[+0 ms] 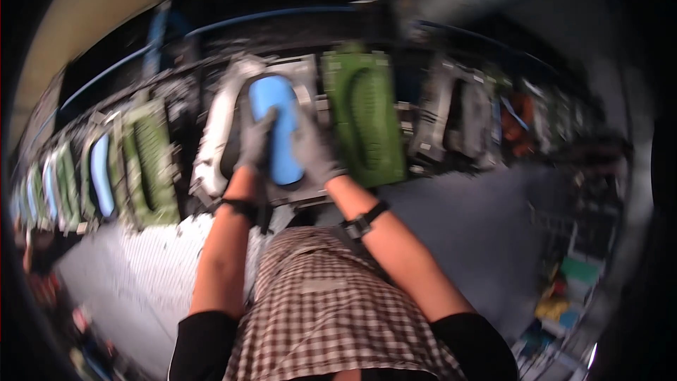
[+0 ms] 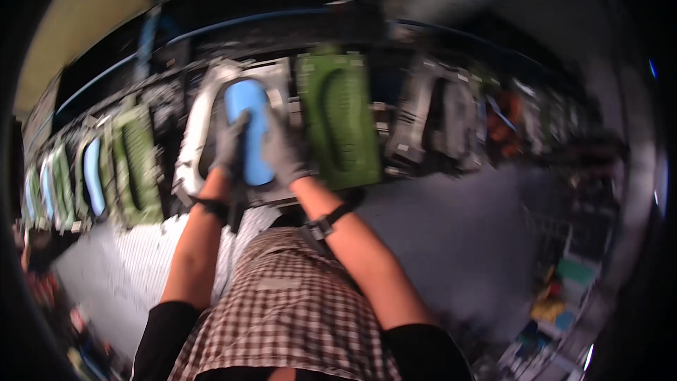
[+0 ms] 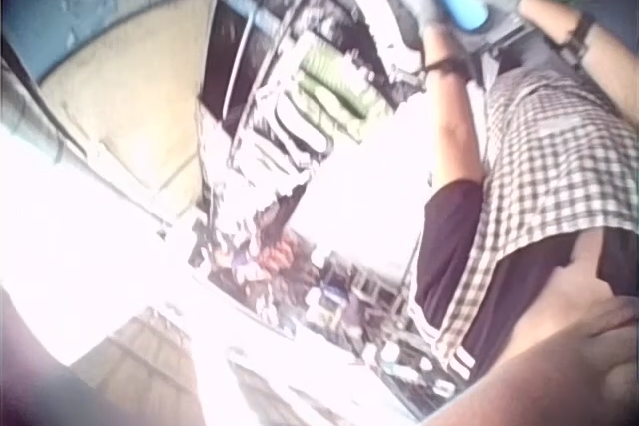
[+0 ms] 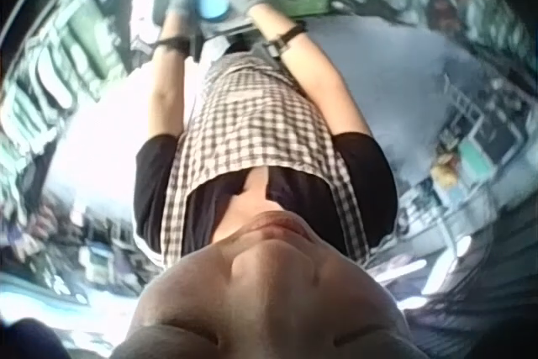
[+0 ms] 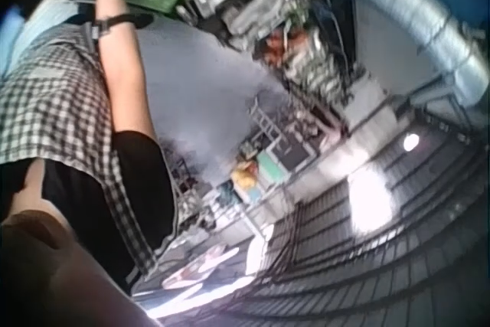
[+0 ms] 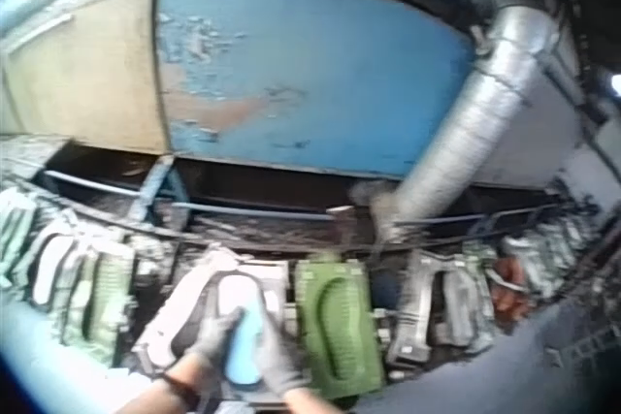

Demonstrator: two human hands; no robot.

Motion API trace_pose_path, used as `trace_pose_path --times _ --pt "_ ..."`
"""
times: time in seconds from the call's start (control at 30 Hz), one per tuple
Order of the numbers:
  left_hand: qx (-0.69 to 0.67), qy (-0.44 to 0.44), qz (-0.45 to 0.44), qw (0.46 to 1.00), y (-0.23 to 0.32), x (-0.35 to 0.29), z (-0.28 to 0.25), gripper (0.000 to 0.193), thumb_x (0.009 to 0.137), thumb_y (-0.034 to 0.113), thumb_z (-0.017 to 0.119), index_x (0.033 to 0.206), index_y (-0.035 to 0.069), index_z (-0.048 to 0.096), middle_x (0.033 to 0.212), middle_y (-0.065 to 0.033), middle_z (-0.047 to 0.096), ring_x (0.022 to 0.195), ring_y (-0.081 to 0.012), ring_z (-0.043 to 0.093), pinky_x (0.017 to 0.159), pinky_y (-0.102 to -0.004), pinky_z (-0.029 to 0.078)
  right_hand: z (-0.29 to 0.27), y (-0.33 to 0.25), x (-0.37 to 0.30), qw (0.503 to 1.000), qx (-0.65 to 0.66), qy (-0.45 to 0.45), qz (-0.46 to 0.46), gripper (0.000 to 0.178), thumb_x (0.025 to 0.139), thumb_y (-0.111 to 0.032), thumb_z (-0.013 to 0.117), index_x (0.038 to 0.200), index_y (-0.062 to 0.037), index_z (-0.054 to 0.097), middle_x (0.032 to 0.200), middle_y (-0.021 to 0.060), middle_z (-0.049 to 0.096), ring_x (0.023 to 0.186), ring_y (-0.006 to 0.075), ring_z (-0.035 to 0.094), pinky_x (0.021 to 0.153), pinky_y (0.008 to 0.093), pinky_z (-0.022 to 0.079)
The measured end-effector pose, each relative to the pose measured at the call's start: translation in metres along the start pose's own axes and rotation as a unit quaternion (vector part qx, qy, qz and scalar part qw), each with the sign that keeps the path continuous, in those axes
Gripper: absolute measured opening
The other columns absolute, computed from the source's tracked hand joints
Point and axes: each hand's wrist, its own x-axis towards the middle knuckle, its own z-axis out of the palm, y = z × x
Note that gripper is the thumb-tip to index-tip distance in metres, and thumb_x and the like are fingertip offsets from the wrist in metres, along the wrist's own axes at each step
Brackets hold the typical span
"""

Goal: Operating a shoe assembly machine and placing finished sandals onto a large metal storage rack.

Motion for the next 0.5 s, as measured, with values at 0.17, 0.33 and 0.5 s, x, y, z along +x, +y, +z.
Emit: trace_pose_path --times 0.17,0.33,0.5 --pt "0.19 0.018 0.085 0.978 -0.055 -0.022 -0.074 0.079 0.102 0.028 0.063 0.162 0.005 0.018 0.149 -0.0168 0.045 0.128 -0.023 0.051 0.109 -0.0333 0.041 -0.064 -0.002 -0.001 0.981 0.185 -0.002 0.055 0.043 0.093 -0.023 0.066 0.134 -0.0101 0.062 0.105 0.0216 0.071 0.086 0.0345 0.07 0.071 0.045 0.056" --pt "0.158 0.189 0.088 0.965 -0.003 -0.081 -0.008 0.065 0.103 0.03 0.061 0.155 0.002 0.034 0.151 -0.0194 0.045 0.135 -0.0271 0.047 0.112 -0.0371 0.038 -0.296 0.125 0.025 0.732 0.427 0.311 0.43 0.047 0.102 -0.051 0.055 0.104 -0.0049 0.063 0.076 0.0043 0.064 0.067 0.0134 0.063 0.057 0.0261 0.05" --pt "0.172 0.14 0.211 0.952 0.014 -0.106 0.118 0.054 0.103 0.019 0.058 0.151 0.0 0.042 0.146 -0.0167 0.054 0.134 -0.0264 0.051 0.115 -0.039 0.037 -0.458 0.238 0.039 0.617 0.509 0.42 0.428 0.101 0.088 -0.072 0.062 0.152 0.0009 0.033 0.152 0.018 0.04 0.13 0.0336 0.053 0.102 0.0435 0.052"
